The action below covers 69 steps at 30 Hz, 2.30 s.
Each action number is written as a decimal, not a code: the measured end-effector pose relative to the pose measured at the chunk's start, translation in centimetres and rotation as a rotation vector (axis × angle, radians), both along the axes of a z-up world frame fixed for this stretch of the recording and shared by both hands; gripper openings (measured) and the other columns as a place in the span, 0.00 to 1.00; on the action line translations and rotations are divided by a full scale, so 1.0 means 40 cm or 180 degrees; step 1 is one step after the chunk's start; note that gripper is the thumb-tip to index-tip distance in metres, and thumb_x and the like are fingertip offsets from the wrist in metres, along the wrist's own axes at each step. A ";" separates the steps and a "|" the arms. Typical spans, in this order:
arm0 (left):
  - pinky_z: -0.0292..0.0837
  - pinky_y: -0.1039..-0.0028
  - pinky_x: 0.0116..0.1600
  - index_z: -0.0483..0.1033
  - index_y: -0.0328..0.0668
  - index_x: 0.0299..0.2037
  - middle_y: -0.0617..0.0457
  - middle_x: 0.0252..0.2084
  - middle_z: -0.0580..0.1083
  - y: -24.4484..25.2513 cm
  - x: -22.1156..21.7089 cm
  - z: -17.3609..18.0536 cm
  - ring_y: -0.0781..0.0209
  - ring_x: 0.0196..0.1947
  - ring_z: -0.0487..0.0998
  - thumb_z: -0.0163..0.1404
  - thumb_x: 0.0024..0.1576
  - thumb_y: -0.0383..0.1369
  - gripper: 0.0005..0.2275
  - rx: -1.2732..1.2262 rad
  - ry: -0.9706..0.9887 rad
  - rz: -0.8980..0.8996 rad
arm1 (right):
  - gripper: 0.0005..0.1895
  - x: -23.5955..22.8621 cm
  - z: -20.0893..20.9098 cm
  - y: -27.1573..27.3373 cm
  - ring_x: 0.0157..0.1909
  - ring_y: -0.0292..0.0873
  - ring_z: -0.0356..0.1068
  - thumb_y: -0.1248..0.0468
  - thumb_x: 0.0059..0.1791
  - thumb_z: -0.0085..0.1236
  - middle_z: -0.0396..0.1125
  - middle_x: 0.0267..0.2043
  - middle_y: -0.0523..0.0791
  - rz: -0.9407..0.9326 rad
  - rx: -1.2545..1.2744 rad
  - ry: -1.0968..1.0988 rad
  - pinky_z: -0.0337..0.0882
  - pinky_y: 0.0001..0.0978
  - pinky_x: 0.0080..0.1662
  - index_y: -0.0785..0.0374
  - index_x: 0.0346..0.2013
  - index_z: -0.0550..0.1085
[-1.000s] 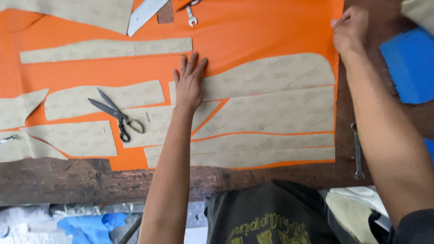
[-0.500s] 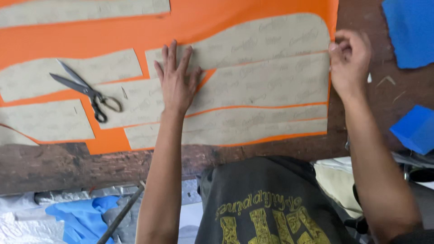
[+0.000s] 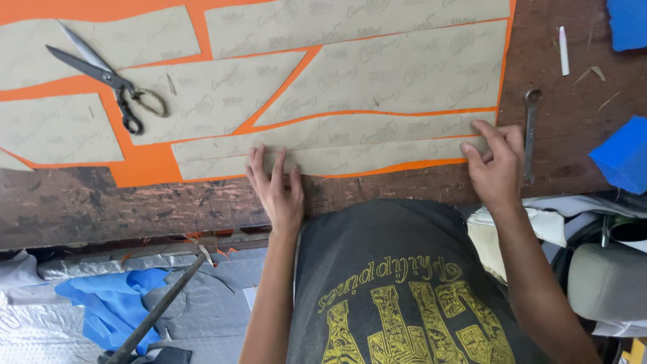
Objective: The person cuts orange fabric around tan templates using shears on a workbench. They move fabric scraps and foam aside while using wrenches as weights to hold the materials in place.
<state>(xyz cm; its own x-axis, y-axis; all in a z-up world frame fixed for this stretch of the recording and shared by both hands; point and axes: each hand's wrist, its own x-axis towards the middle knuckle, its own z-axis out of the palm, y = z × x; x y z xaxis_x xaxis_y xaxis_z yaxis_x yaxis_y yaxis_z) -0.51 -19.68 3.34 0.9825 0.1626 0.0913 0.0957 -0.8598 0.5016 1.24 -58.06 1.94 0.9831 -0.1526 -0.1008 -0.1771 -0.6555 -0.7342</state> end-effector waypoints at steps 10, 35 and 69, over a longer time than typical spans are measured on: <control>0.33 0.38 0.77 0.71 0.52 0.69 0.43 0.77 0.56 0.065 -0.105 -0.041 0.39 0.79 0.48 0.47 0.66 0.38 0.20 0.0676 0.0354 -0.0233 | 0.20 -0.036 -0.020 -0.008 0.40 0.36 0.66 0.69 0.54 0.66 0.59 0.55 0.49 0.0354 -0.0097 -0.0124 0.72 0.23 0.37 0.61 0.61 0.77; 0.64 0.54 0.67 0.76 0.42 0.56 0.45 0.59 0.71 -0.057 0.047 0.062 0.42 0.63 0.70 0.53 0.54 0.19 0.19 0.0062 -0.0443 -0.0632 | 0.18 0.176 -0.150 -0.317 0.48 0.46 0.65 0.77 0.49 0.66 0.59 0.49 0.48 -0.0801 -0.0702 -0.0632 0.71 0.35 0.43 0.65 0.53 0.77; 0.51 0.46 0.75 0.76 0.46 0.59 0.47 0.66 0.67 0.005 -0.053 0.022 0.41 0.71 0.60 0.52 0.53 0.24 0.21 0.0518 0.0084 -0.0752 | 0.11 0.010 -0.009 -0.191 0.35 0.46 0.69 0.68 0.54 0.62 0.70 0.36 0.52 0.0039 0.0397 0.0546 0.69 0.40 0.36 0.68 0.50 0.74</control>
